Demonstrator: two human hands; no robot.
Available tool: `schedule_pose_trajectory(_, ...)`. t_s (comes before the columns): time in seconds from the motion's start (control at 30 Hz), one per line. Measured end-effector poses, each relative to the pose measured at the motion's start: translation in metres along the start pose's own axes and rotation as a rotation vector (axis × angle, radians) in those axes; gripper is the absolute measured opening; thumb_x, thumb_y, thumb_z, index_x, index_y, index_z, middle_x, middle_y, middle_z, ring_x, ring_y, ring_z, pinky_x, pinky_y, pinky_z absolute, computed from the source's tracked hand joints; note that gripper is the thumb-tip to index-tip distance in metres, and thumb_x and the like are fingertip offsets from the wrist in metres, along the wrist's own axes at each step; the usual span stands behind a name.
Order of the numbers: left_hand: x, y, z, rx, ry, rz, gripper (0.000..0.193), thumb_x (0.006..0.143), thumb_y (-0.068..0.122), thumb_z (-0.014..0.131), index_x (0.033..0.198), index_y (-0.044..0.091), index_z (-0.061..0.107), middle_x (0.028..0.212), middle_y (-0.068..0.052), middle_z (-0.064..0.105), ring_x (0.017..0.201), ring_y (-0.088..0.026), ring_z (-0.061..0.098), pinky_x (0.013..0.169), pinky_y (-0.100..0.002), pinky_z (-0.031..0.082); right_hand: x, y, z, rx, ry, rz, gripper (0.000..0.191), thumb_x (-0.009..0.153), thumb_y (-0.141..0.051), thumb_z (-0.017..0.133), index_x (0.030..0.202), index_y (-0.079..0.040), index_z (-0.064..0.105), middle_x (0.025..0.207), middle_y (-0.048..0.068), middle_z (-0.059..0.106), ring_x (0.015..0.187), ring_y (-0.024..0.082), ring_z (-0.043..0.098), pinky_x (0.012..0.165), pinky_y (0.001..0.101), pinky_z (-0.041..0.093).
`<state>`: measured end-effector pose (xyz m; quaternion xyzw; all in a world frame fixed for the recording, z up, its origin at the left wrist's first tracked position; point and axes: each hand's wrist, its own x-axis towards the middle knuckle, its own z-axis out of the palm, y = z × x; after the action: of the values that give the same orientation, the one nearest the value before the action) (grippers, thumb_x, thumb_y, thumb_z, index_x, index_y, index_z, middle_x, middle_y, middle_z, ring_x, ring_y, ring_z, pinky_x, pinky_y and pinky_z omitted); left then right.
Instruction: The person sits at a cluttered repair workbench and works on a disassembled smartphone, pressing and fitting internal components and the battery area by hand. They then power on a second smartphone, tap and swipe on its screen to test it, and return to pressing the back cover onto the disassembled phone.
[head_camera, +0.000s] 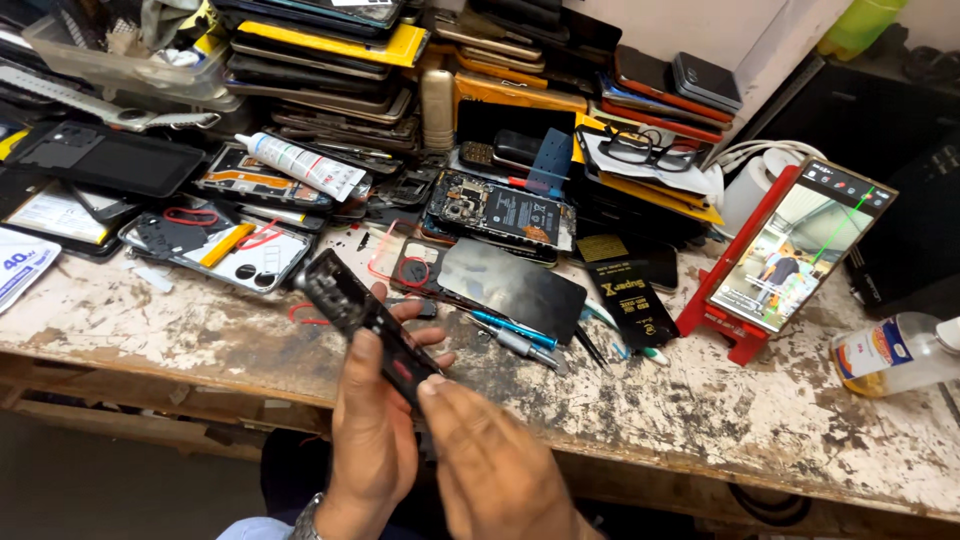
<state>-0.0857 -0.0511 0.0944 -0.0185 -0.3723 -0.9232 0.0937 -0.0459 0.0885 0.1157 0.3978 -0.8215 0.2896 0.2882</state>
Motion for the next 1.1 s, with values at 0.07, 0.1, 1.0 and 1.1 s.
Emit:
schedule_pose_trajectory(0.07,0.001,0.0,-0.002,-0.076,0.015,0.016,0.08,0.098,0.057,0.049,0.156,0.005,0.034,0.13,-0.016,0.055,0.111,-0.023,0.061,0.095,-0.044,0.055,0.006,-0.006,0.005,-0.03,-0.041,-0.013,0.056,0.086,0.0,0.073,0.138,0.007,0.055,0.132,0.027,0.063,0.122,0.041,0.067,0.104,0.046,0.055)
schedule_pose_trajectory(0.1,0.002,0.001,-0.003,-0.115,0.023,0.023,0.082,0.098,0.06,0.048,0.157,0.004,0.034,0.128,-0.016,0.055,0.109,-0.023,0.062,0.095,-0.045,0.055,0.008,-0.008,0.006,-0.044,-0.063,-0.02,0.057,0.084,-0.002,0.076,0.137,0.007,0.056,0.131,0.027,0.063,0.121,0.041,0.066,0.103,0.0473,0.054)
schedule_pose_trajectory(1.0,0.005,0.06,-0.044,-0.233,0.076,0.025,0.071,0.102,0.059,0.031,0.136,0.0,0.053,0.123,-0.023,0.063,0.099,-0.033,0.07,0.092,-0.053,0.057,0.086,0.074,0.019,-0.117,-0.327,0.196,0.028,0.087,-0.023,0.075,0.108,-0.005,0.073,0.1,0.01,0.069,0.099,0.029,0.062,0.089,0.0401,0.05)
schedule_pose_trajectory(1.1,0.003,0.061,-0.046,-0.228,0.091,0.02,0.072,0.102,0.059,0.031,0.136,0.0,0.053,0.121,-0.022,0.064,0.097,-0.033,0.07,0.089,-0.053,0.058,0.093,0.075,0.029,-0.167,-0.394,0.232,0.028,0.086,-0.026,0.075,0.105,-0.006,0.074,0.098,0.01,0.067,0.101,0.029,0.06,0.091,0.0407,0.049)
